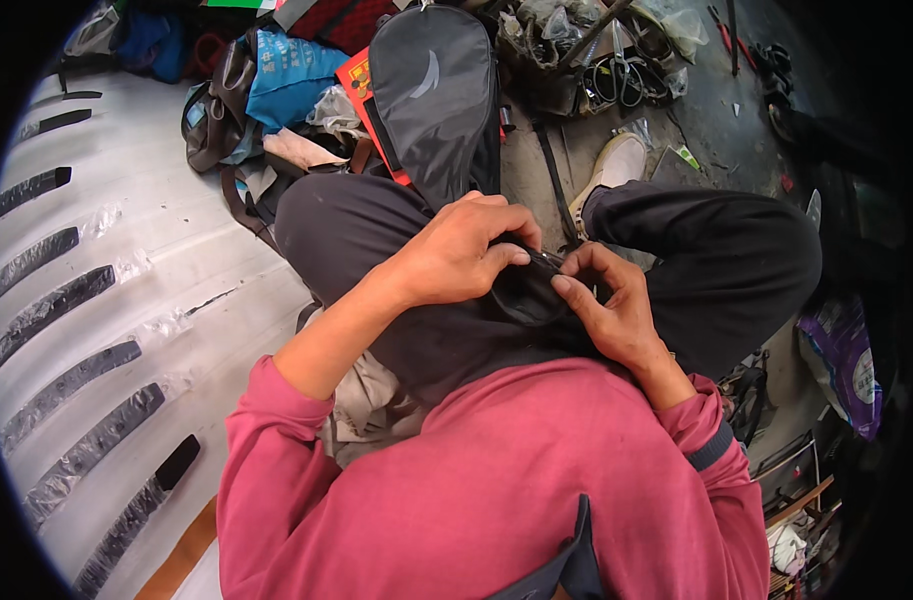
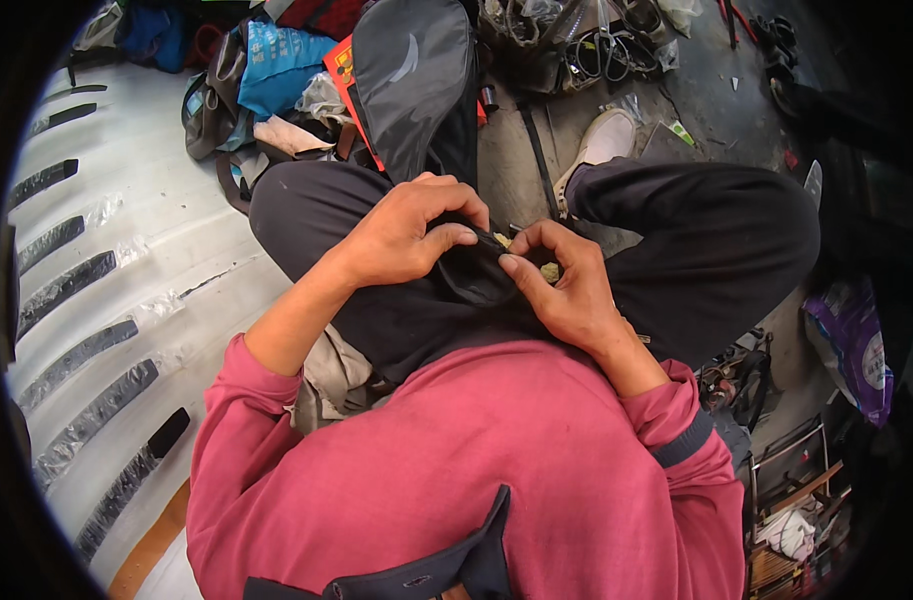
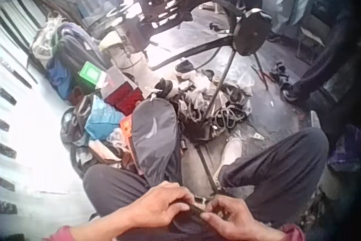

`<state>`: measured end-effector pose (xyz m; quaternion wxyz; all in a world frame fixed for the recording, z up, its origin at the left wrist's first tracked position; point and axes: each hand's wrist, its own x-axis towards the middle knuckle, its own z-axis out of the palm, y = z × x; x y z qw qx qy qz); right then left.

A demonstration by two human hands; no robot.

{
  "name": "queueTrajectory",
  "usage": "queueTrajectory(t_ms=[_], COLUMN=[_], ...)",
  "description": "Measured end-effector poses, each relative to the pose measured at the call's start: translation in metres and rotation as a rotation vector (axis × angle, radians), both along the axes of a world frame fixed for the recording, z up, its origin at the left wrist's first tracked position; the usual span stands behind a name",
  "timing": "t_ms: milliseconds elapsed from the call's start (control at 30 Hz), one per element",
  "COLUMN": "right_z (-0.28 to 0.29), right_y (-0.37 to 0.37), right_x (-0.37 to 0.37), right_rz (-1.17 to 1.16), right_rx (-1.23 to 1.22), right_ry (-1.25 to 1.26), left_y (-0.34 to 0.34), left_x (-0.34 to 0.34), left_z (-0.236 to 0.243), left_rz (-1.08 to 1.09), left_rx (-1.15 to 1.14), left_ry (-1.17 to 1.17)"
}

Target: The person uses a sewing machine to stitch a black bag, guiding the material under the needle and operating the machine with their right hand. They then inspect the stitched area and manipulate the bag by hand.

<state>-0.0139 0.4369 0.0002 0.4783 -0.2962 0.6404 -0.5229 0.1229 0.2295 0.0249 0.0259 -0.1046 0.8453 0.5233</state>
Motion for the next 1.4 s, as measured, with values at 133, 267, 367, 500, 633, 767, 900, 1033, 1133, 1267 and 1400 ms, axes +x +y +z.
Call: queueTrajectory(t_ms=[133, 267, 367, 500, 633, 767, 900, 1033, 1133, 1267, 1400], right_z=[0.007, 0.016, 0.02, 0.024, 0.023, 0.019, 0.013, 0.019, 0.033, 0.055, 0.083], right_y=[-0.004, -0.009, -0.014, -0.019, -0.021, -0.018, -0.02, -0.028, -0.039, -0.058, -0.078], right_x=[-0.001, -0.004, -0.006, -0.007, -0.004, 0.002, -0.001, -0.008, -0.011, -0.014, -0.024], right_rz=[0.009, -0.001, 0.014, 0.091, 0.097, 0.001, -0.093, -0.077, -0.094, -0.065, -0.05], right_rx=[0.127, 0.152, 0.181, -0.019, -0.13, 0.07, 0.195, 0.14, 0.016, -0.009, -0.051], right_ry=[0.013, 0.067, 0.083, 0.337, 0.474, 0.254, -0.135, -0.092, -0.13, -0.089, -0.064], left_y=[0.003, 0.004, 0.003, -0.004, -0.018, -0.012, -0.002, -0.011, -0.028, -0.053, -0.067], left_x=[-0.002, -0.006, -0.008, -0.005, -0.001, -0.003, -0.008, -0.009, -0.009, -0.008, -0.016], left_z=[-0.004, -0.005, -0.003, 0.0, -0.002, -0.009, -0.014, -0.009, -0.001, 0.02, 0.054], left_rz=[0.036, 0.054, 0.039, -0.025, -0.094, -0.031, 0.011, 0.079, 0.104, 0.157, 0.189], left_rx=[0.004, 0.003, -0.023, -0.003, -0.061, -0.102, -0.283, -0.281, -0.261, -0.237, -0.277], left_ry=[-0.009, 0.021, 0.068, 0.062, 0.017, 0.144, 0.352, 0.413, 0.396, 0.3, 0.461])
